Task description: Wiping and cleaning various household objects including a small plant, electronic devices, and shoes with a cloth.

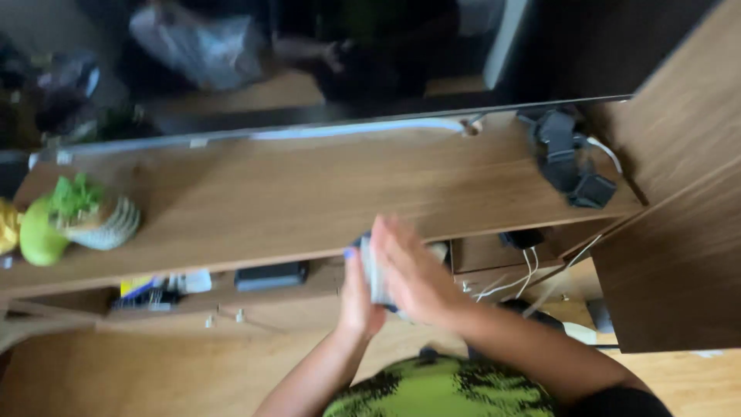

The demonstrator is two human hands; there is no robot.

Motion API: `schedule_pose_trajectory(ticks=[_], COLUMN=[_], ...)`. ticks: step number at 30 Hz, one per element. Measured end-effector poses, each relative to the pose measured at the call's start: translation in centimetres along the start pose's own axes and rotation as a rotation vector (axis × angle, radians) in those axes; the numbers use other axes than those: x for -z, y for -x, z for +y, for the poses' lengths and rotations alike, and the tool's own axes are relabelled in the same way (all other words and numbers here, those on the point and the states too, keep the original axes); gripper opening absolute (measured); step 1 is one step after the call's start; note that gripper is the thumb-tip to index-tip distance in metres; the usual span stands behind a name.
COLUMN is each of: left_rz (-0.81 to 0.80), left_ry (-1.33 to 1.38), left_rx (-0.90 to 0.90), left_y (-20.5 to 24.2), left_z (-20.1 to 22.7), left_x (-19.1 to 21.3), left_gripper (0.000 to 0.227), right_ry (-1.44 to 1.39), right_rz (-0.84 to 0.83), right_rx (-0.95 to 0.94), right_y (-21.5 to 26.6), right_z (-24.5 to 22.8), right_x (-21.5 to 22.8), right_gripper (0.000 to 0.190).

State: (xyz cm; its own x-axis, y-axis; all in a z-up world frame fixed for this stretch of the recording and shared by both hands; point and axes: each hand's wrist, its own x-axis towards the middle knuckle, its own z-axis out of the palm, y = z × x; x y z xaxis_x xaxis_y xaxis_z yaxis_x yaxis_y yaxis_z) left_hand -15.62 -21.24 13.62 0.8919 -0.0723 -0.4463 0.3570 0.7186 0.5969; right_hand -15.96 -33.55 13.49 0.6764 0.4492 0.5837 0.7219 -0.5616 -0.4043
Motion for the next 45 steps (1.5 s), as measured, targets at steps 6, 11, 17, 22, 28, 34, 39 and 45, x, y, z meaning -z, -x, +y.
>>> schedule_pose_trajectory(ticks=[6, 11, 17, 22, 28, 34, 39, 45], left_rz=[-0.128, 0.090, 0.071, -0.087, -0.050, 0.011, 0.074, 0.013], left_ry=[-0.132, 0.032, 0.156, 0.179, 0.217, 0.390, 0.464, 0.273], left_rx=[-0.273, -0.172, -0.192, -0.200, -0.234, -0.447, -0.476, -0.131], left_y=[-2.0, -1.6, -1.2, -2.6, -2.4, -1.8, -2.0, -4.8], left_z=[-3.0, 2.6, 5.3, 3.5, 6.1, 12.1, 11.4, 2.1], left_x=[3.3, 1.8, 0.9, 1.6, 1.8, 3.3, 3.5, 3.7], left_gripper=[0.052, 0.061, 0.062, 0.067, 0.075, 0.076, 0.070, 0.076], right_ry=[0.160, 0.007, -0.384, -0.687, -1.066, -0.701, -0.557, -0.230], right_rz=[0.083, 0.055, 0.168, -0.003, -0.277, -0.620, -0.218, -0.255], right_rx=[0.056, 0.007, -0.265, -0.418, -0.543, -0.798, -0.594, -0.049], right_y=[-0.4, 6.4, 8.2, 6.7, 6.3, 12.1, 10.3, -1.6], right_z=[2.2, 2.5, 4.9, 4.1, 4.2, 8.6, 9.4, -0.4], right_x=[-1.0, -4.7, -3.9, -4.1, -0.5, 2.2, 4.8, 0.8], right_gripper=[0.078, 0.080, 0.052, 0.066, 0.016, 0.050, 0.043, 0.099])
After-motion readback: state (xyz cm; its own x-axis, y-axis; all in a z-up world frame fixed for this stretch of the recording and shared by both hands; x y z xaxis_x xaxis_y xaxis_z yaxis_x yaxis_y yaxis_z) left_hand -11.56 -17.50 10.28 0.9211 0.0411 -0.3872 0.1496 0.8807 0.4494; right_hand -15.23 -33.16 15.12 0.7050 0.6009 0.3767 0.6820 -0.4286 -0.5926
